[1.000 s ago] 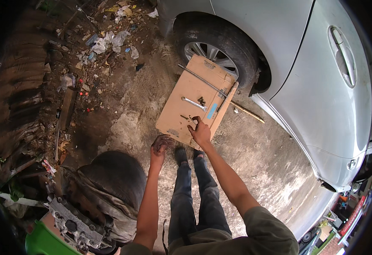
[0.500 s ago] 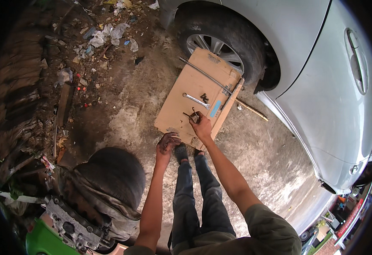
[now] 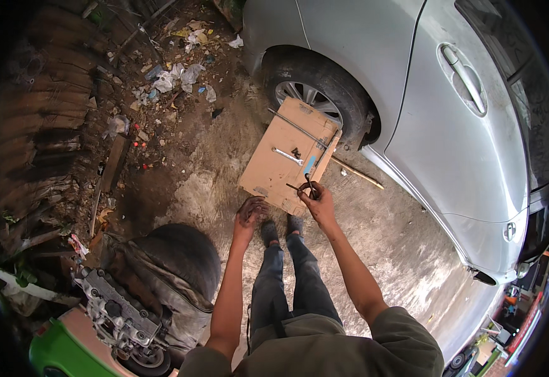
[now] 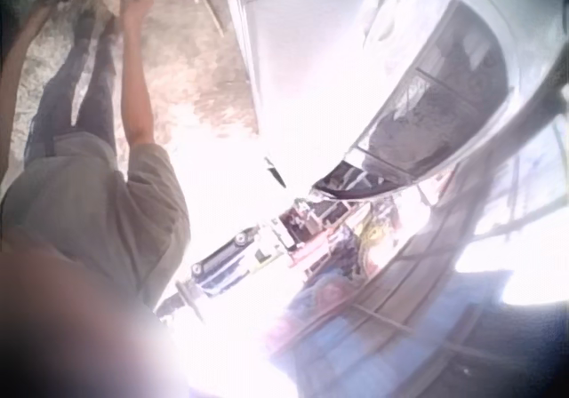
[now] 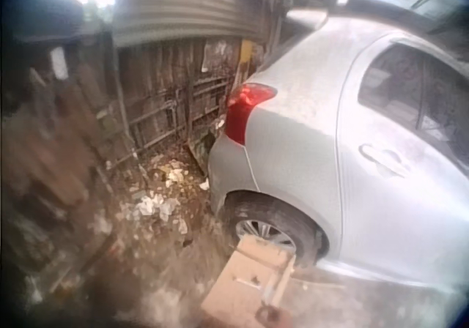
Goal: The person uses a wrench to loosen and remove bolts from a car engine block resting on a cloth on the ground. The person then places the removed bolts on a nearby cardboard box.
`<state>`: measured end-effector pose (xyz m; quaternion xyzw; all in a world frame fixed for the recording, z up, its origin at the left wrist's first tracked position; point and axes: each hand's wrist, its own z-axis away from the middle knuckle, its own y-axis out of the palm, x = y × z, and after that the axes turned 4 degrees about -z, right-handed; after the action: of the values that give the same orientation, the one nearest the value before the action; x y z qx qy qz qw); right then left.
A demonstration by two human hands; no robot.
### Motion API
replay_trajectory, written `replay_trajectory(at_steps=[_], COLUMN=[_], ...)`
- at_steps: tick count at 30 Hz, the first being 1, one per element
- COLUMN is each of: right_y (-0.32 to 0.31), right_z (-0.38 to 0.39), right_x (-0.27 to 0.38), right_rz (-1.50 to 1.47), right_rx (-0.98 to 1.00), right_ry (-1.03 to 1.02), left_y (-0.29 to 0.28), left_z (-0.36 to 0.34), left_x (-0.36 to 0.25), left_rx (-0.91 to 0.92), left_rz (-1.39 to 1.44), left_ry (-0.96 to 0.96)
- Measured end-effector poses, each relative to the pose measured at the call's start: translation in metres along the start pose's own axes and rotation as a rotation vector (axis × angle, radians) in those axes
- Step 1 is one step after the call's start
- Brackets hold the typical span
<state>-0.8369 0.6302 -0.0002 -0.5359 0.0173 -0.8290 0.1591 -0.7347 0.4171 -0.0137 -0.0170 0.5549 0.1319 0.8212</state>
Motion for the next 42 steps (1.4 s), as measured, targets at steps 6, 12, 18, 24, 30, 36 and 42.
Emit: replay_trajectory(at_steps=[6,12,18,24,30,36,42], right_y=[-0.01,-0.018,-0.017,-0.012,-0.005,-0.002,0.008], right_z=[0.09,0.168,0.216,0.25,0.287,0.354,0.447], right_x=[0.066,0.072,0.059,0.062,0.055,0.006,-0.05], right_rz=[-0.009,0.017,-0.108,-0.168,-0.207,0.012,-0.133], right_rx=[0.075,0.109,0.151,0.279,0.391,0.457,0.589], right_ry=[-0.085,-0.124,-0.114,-0.104,-0.142,-0.243,-0.014], left_y=[0.033,0.047,0.043,0.033,0.034,0.035,0.04], left_z=[0.054,0.112,0.163,0.205,0.264,0.351,0.466], left_x=[-0.076,-0.076,-0.058,-0.074,-0.074,-0.02,0.035], left_rx=[0.095,0.141,0.128,0.057,-0.084,-0.183,-0.297], left_rz=[-0.138,-0.1,-0.06,-0.142,-0.236,-0.271,-0.33], left_ry=[0.156,0.223,0.221,0.24,0.396,0.341,0.242])
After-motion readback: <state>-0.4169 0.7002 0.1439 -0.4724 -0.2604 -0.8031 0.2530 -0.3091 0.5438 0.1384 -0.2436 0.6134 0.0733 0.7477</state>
